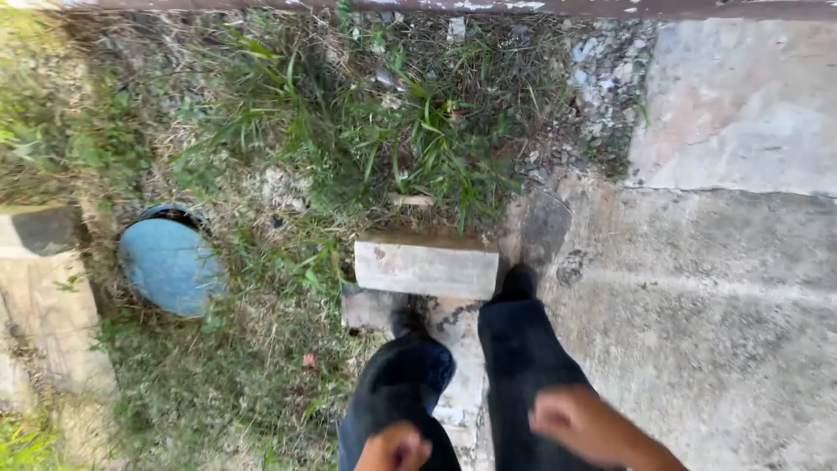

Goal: Pulling weeds and grass from the ground by hand in an outdoor area.

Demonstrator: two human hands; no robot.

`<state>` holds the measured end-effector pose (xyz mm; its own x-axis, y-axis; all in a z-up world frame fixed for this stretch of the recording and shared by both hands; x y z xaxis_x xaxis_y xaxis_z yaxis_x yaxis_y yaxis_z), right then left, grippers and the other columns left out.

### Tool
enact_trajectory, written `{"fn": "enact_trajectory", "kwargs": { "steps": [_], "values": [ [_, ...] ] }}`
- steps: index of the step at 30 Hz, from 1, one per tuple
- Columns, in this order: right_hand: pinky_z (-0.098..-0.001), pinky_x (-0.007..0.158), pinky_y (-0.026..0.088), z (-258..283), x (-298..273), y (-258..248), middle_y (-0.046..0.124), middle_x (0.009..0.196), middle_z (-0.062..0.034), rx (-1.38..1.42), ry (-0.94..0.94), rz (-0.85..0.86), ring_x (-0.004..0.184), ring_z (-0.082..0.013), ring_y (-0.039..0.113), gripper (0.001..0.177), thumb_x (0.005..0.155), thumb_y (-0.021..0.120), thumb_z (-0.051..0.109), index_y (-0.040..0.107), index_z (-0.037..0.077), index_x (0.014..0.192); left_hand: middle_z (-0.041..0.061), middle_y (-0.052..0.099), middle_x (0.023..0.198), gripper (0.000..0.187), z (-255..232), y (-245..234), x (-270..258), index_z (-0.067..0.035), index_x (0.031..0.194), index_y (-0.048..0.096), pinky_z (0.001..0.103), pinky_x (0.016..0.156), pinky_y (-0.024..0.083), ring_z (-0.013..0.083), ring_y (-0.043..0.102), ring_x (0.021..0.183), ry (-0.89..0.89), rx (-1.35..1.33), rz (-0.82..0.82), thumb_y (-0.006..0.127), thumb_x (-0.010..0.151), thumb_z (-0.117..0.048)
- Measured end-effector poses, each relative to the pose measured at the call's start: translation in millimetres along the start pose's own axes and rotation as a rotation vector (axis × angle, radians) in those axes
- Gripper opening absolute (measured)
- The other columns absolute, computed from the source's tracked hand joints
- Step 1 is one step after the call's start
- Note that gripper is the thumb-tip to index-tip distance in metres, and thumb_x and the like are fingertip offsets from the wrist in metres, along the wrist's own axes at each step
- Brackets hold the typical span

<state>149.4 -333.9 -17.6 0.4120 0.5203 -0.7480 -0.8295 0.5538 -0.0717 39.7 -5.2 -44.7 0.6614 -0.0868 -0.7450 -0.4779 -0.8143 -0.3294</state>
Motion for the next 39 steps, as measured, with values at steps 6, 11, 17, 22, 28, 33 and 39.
{"fn": "enact_trajectory", "kwargs": {
  "steps": [6,11,17,22,28,33,39],
  "values": [
    [-0.0337,0.079,0.055,-30.5,222.8,-108.3,0.075,0.105,-0.0005,-0.127,0.262,-0.440,0.096,-0.0185,0.071,0.034,0.096,0.051,0.040,0.069,0.017,0.112,0.011,0.067,0.100,0.029,-70.6,-2.4,251.3,-0.005,0.103,0.067,0.043,0.072,0.054,0.0305,0.066,0.087,0.263,0.003,-0.231,0.062,0.093,-0.031],
    [-0.0392,0.084,0.058,-70.8,302.1,-106.1,0.075,0.102,-0.0112,-0.096,0.230,-0.531,0.099,-0.0276,0.071,0.029,0.092,0.062,0.030,0.068,0.013,0.115,0.013,0.069,0.100,0.024,-68.8,-5.4,339.2,-0.007,0.107,0.069,0.043,0.077,0.058,0.0346,0.067,0.095,0.231,0.125,-0.253,0.069,0.088,-0.021],
    [-0.0438,0.088,0.056,-42.9,332.0,-157.0,0.071,0.110,-0.0177,-0.192,0.282,-0.564,0.103,-0.0310,0.069,0.042,0.096,0.060,0.031,0.061,0.003,0.126,0.014,0.071,0.107,0.037,-41.2,-27.0,417.1,-0.017,0.114,0.070,0.049,0.076,0.058,0.0394,0.067,0.095,0.161,0.456,-0.175,0.072,0.079,-0.027],
    [-0.0437,0.082,0.057,-37.8,346.0,-181.9,0.068,0.108,-0.0246,-0.149,0.291,-0.643,0.091,-0.0316,0.070,0.041,0.101,0.060,0.028,0.057,-0.004,0.125,0.016,0.070,0.103,0.037,-91.9,-60.5,440.6,-0.012,0.116,0.069,0.050,0.072,0.060,0.0397,0.069,0.094,0.304,0.470,-0.255,0.072,0.080,-0.022],
    [-0.0484,0.089,0.056,0.0,349.6,-161.9,0.064,0.115,-0.0272,-0.222,0.315,-0.559,0.105,-0.0377,0.066,0.042,0.101,0.056,0.027,0.055,-0.001,0.133,0.015,0.069,0.103,0.032,-80.8,-53.6,480.8,-0.008,0.117,0.067,0.052,0.073,0.060,0.0395,0.070,0.093,0.283,0.348,-0.231,0.063,0.089,-0.023],
    [-0.0526,0.098,0.052,-1.1,370.6,-132.1,0.055,0.138,-0.0257,-0.044,0.347,-0.472,0.120,-0.0415,0.060,0.037,0.100,0.056,0.027,0.066,-0.008,0.111,0.015,0.072,0.088,0.026,-29.9,-8.6,519.1,-0.016,0.099,0.073,0.054,0.074,0.060,0.0412,0.071,0.090,0.119,0.326,-0.078,0.054,0.089,-0.031],
    [-0.0403,0.069,0.055,-13.4,376.7,-85.8,0.071,0.066,-0.0101,-0.141,0.110,-0.589,0.072,-0.0268,0.071,0.019,0.093,0.058,0.016,0.073,0.010,0.083,0.014,0.070,0.077,0.052,-63.4,8.0,479.7,-0.001,0.128,0.061,0.042,0.073,0.063,0.0243,0.072,0.071,-0.107,-0.448,0.180,0.050,0.098,-0.042]
  ]
}}
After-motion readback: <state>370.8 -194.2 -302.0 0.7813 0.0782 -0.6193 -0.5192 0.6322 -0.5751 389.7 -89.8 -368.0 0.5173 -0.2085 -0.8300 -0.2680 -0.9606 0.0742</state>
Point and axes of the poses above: each hand's wrist, its own x-axis towards the middle knuckle, its own y-axis out of the palm, z = x × y, the point moved 6 cm from there along x, towards the middle knuckle
